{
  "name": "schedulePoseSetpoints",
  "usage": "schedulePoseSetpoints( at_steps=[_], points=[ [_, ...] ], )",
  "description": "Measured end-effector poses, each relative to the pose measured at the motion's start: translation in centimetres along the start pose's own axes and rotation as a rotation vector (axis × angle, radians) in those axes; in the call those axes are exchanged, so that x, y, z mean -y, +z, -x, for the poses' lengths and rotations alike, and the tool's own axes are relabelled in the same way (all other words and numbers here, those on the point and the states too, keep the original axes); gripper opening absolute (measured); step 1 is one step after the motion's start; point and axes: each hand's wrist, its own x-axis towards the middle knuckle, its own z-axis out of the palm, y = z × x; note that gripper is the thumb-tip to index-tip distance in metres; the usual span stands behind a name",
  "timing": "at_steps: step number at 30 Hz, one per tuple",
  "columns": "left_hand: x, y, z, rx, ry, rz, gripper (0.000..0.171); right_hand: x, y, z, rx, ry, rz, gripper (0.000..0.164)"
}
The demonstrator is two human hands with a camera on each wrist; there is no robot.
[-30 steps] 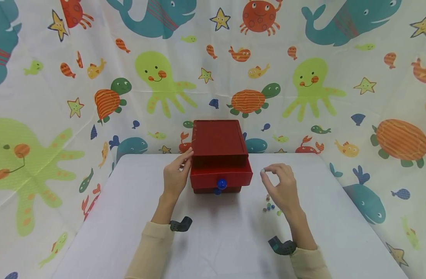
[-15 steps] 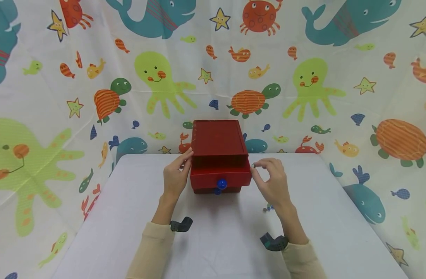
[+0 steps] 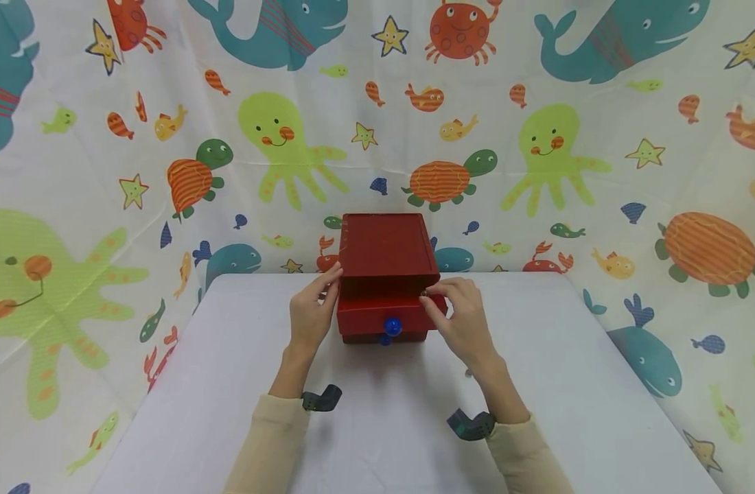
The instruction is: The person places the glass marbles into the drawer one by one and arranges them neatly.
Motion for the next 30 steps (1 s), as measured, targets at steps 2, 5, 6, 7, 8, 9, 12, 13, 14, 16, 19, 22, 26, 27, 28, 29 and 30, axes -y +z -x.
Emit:
schedulePoseSetpoints(
  at_steps=[2, 5, 6, 7, 8, 9, 12, 13, 14, 16, 19, 22, 26, 27, 28, 29, 30],
  points=[
    [-0.02, -0.01, 0.04, 0.003, -0.002, -0.001, 0.03, 0.08, 0.19, -0.06, 0.009, 0.004, -0.003, 0.024],
    [-0.1, -0.06, 0.08, 0.006, -0.006, 0.002, 0.03, 0.11, 0.39, -0.13, 0.022, 0.018, -0.009, 0.023],
    [-0.11, -0.07, 0.09, 0.006, -0.005, 0.003, 0.03, 0.12, 0.42, -0.16, 0.025, 0.021, -0.013, 0.023],
    [-0.13, -0.1, 0.1, 0.006, -0.005, 0.004, 0.03, 0.11, 0.46, -0.19, 0.029, 0.025, -0.015, 0.023],
    [-0.13, -0.12, 0.11, 0.007, -0.006, 0.003, 0.03, 0.09, 0.49, -0.23, 0.034, 0.028, -0.017, 0.023],
    [-0.11, -0.12, 0.1, 0.005, -0.006, 0.005, 0.03, 0.07, 0.53, -0.3, 0.037, 0.028, -0.018, 0.023],
    [-0.03, -0.07, 0.06, 0.002, -0.001, 0.007, 0.03, -0.06, 0.66, -0.52, 0.044, 0.018, -0.022, 0.023],
    [0.0, -0.05, 0.04, 0.0, -0.001, 0.011, 0.03, -0.14, 0.73, -0.59, 0.047, 0.016, -0.022, 0.023],
    [0.03, -0.01, 0.04, -0.001, 0.001, 0.011, 0.03, -0.19, 0.78, -0.66, 0.049, 0.013, -0.023, 0.024],
    [0.05, 0.04, 0.05, -0.002, 0.002, 0.009, 0.03, -0.28, 0.85, -0.72, 0.052, 0.013, -0.019, 0.025],
    [0.0, 0.03, 0.09, 0.002, -0.004, 0.011, 0.03, -0.35, 0.84, -0.74, 0.06, 0.021, -0.01, 0.026],
    [0.03, 0.05, 0.13, 0.003, -0.006, 0.01, 0.03, -0.38, 0.73, -0.74, 0.064, 0.024, -0.003, 0.028],
    [0.06, 0.07, 0.1, -0.003, 0.011, 0.007, 0.028, -0.42, 0.51, -0.78, 0.056, 0.018, -0.002, 0.028],
    [0.05, 0.05, 0.09, -0.004, 0.012, 0.007, 0.028, -0.43, 0.45, -0.8, 0.053, 0.017, -0.001, 0.028],
    [0.02, 0.03, 0.06, -0.005, 0.013, 0.007, 0.028, -0.42, 0.37, -0.82, 0.048, 0.017, -0.004, 0.028],
    [0.02, 0.03, 0.03, -0.006, 0.015, 0.007, 0.028, -0.4, 0.29, -0.84, 0.044, 0.015, -0.006, 0.027],
    [0.01, 0.02, 0.01, -0.007, 0.017, 0.009, 0.028, -0.41, 0.22, -0.87, 0.041, 0.015, -0.005, 0.028]
  ],
)
